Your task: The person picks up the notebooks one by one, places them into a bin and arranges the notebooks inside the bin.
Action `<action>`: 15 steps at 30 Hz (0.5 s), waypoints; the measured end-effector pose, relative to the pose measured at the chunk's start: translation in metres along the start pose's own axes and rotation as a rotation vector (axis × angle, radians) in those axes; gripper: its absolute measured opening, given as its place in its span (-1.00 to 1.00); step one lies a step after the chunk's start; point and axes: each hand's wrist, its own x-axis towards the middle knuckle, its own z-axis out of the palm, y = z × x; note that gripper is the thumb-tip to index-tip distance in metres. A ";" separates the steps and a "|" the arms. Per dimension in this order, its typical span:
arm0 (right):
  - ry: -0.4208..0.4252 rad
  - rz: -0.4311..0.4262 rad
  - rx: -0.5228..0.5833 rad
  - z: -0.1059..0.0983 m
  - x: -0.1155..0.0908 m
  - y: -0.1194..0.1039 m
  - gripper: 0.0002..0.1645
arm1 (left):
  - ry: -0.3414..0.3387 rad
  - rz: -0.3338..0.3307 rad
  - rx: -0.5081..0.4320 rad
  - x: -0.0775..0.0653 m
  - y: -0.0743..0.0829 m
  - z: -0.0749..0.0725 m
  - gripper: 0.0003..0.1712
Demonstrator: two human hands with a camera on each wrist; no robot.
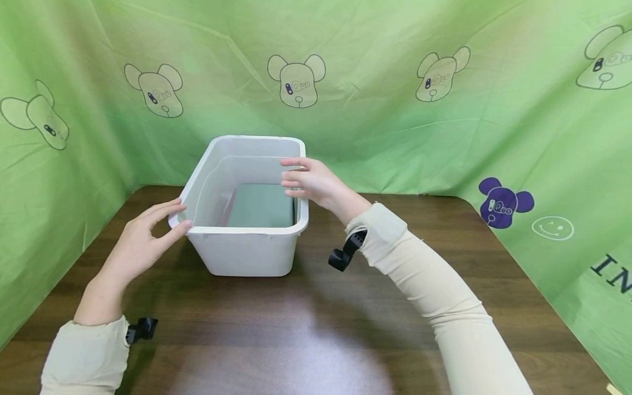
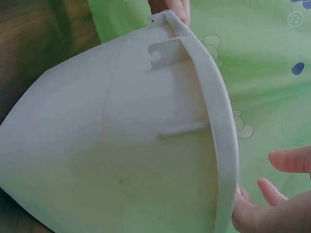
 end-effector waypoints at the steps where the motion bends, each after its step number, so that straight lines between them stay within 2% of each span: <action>1: -0.003 -0.006 -0.003 -0.002 -0.001 0.000 -0.46 | -0.001 0.000 0.000 0.000 0.000 0.000 -0.42; 15: -0.081 -0.148 -0.099 -0.027 -0.031 -0.004 -0.46 | -0.020 0.011 0.033 0.001 0.003 -0.005 -0.41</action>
